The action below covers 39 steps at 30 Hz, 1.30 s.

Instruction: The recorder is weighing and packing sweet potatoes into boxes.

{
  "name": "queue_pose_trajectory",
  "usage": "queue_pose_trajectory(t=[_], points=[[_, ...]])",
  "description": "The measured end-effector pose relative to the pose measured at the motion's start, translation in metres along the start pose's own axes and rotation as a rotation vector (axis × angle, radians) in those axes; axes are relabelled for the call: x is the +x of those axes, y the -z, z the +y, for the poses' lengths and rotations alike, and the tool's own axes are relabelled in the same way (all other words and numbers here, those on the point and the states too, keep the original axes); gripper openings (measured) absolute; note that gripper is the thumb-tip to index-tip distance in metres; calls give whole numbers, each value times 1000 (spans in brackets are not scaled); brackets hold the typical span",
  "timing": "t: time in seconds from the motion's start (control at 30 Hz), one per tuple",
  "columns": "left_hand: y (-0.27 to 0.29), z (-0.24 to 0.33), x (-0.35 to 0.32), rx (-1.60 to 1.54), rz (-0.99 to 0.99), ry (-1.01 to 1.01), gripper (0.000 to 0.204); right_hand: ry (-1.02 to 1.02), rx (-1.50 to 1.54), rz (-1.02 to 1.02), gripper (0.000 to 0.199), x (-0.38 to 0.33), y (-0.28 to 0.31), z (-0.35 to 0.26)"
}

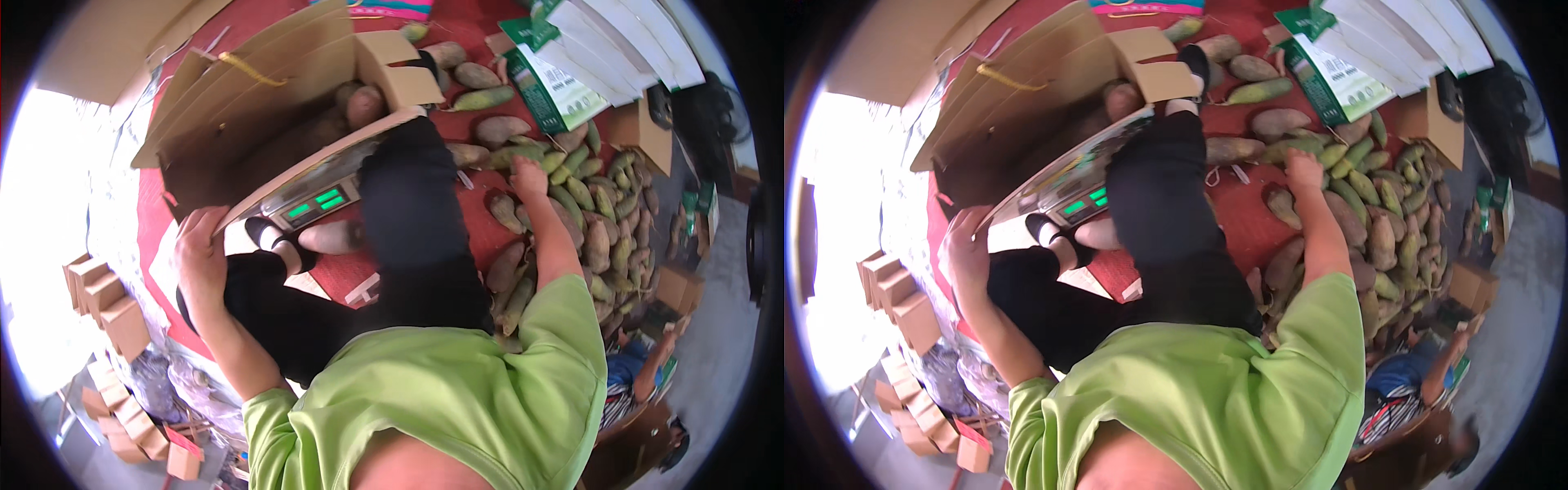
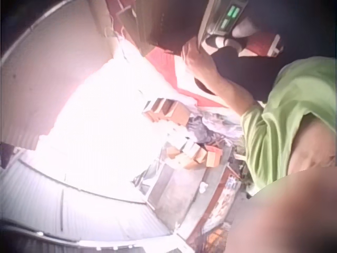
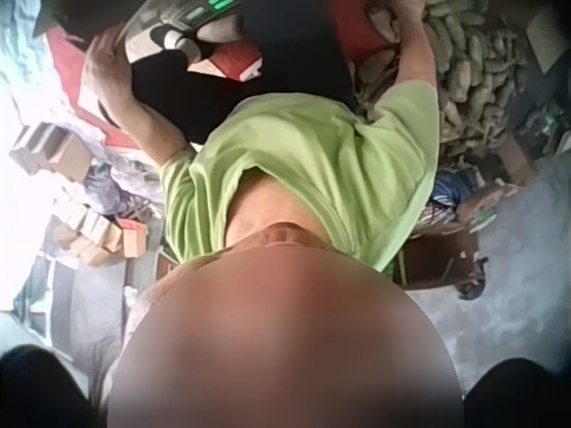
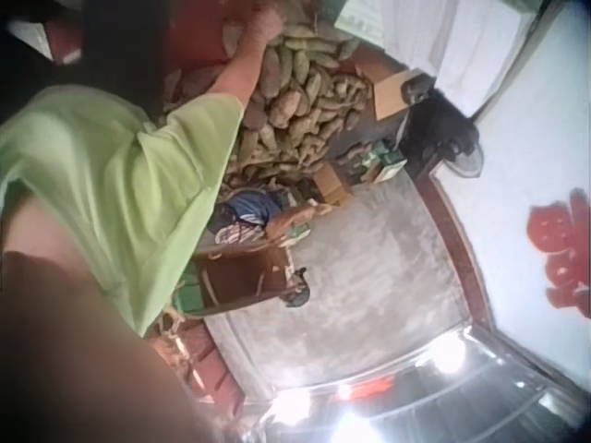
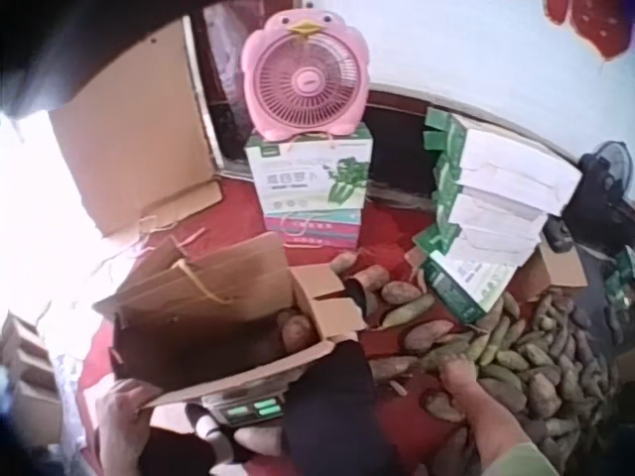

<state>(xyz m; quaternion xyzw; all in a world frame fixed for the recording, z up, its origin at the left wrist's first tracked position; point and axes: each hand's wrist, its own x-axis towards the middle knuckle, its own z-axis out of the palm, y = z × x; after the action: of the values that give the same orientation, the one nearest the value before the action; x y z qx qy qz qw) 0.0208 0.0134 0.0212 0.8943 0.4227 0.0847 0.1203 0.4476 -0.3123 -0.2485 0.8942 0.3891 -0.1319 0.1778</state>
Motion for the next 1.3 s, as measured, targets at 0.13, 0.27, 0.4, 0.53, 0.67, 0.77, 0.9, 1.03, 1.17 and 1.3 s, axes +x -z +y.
queue_pose_trajectory(t=[0.13, 0.27, 0.4, 0.53, 0.67, 0.77, 0.9, 1.03, 1.17, 1.3], points=[[-2, -6, -3, 46, 16, 3, 21, -171, 523, 167, 44, -7, 27, 5], [-3, -6, -5, 73, 46, -14, 20, -106, 927, 345, 49, -6, 70, 2], [-4, -9, -9, 80, 81, -33, 17, 91, 1078, 659, 42, -20, 172, -18], [-6, -9, -7, 104, 121, -70, 14, 263, 1309, 834, 38, -64, 291, -53], [-8, -13, -7, 111, 130, -55, 15, 680, 1637, 815, 35, -71, 350, -96], [-8, -15, -10, 123, 116, -38, 15, 667, 1594, 699, 31, -51, 354, -147], [-8, -15, -8, 103, 102, -37, 14, 798, 1650, 291, 34, -41, 352, -230], [-10, -18, -11, 119, 99, -41, 16, 849, 1677, 310, 28, -32, 338, -276], [-9, -19, -12, 114, 116, -51, 16, 759, 1591, 354, 24, -37, 327, -226], [-10, -22, -10, 105, 143, -88, 19, 541, 1637, 502, 25, -29, 288, -163]])
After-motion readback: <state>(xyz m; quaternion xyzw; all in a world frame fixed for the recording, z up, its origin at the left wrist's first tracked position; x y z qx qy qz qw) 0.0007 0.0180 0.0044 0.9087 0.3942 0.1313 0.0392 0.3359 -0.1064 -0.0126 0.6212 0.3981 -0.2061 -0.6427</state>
